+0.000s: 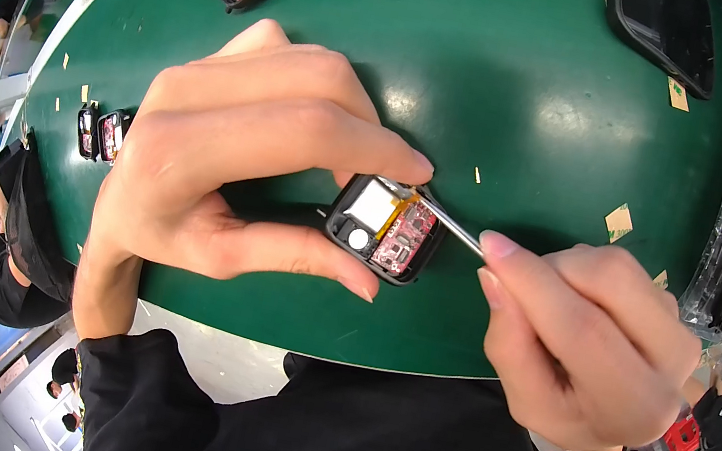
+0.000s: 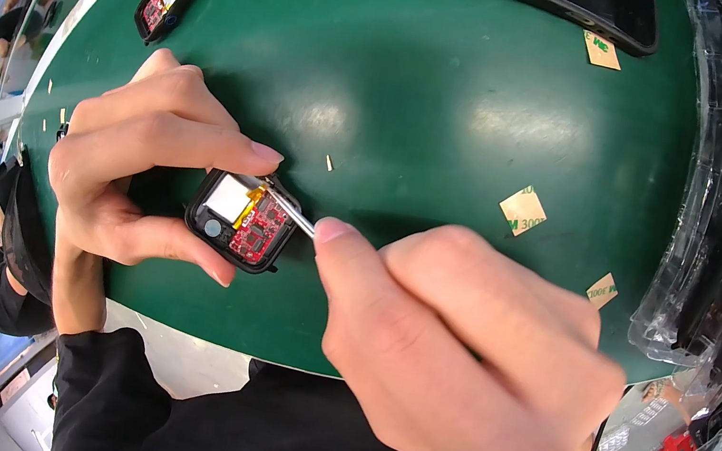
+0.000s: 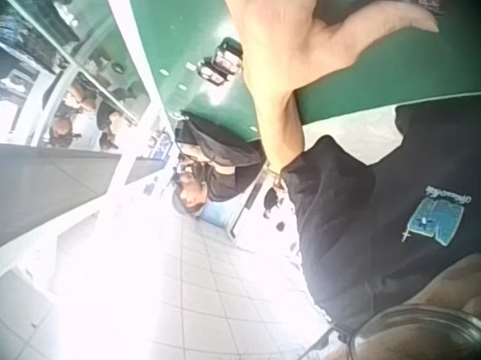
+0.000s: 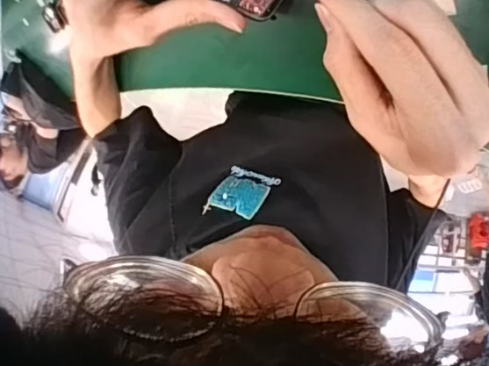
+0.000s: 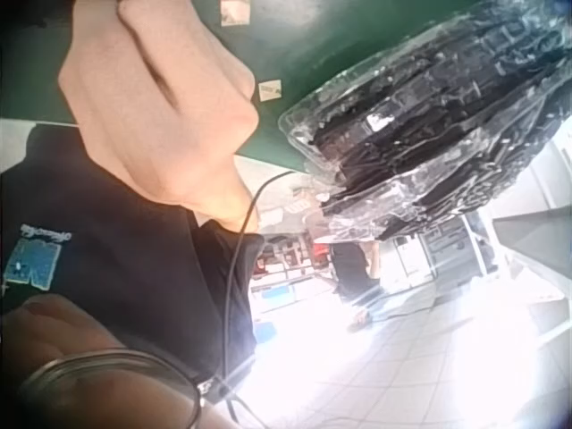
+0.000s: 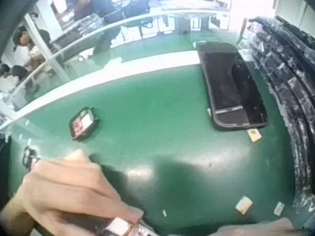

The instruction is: Assembling small electronic components into smartwatch housings using tweezers on a factory assembly line.

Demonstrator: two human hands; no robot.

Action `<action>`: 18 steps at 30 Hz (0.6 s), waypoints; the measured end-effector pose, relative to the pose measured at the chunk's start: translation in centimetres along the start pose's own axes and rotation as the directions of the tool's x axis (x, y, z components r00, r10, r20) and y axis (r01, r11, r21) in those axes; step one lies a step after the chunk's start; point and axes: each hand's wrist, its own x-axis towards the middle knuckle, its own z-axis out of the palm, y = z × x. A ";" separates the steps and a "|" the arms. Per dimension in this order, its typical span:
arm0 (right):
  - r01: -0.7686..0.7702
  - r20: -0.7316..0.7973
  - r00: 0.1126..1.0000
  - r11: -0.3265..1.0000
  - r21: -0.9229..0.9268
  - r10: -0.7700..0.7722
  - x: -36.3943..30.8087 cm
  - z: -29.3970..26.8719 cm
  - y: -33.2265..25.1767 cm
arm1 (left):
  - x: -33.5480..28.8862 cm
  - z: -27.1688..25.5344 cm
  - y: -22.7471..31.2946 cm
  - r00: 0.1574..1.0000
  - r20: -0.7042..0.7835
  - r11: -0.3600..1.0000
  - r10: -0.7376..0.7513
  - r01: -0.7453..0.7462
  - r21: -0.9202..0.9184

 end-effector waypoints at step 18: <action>-0.155 0.010 0.988 0.980 0.123 0.155 0.4 0.4 -0.1 | 0.1 -0.2 -0.3 0.999 0.050 1.000 0.014 -0.013 -0.016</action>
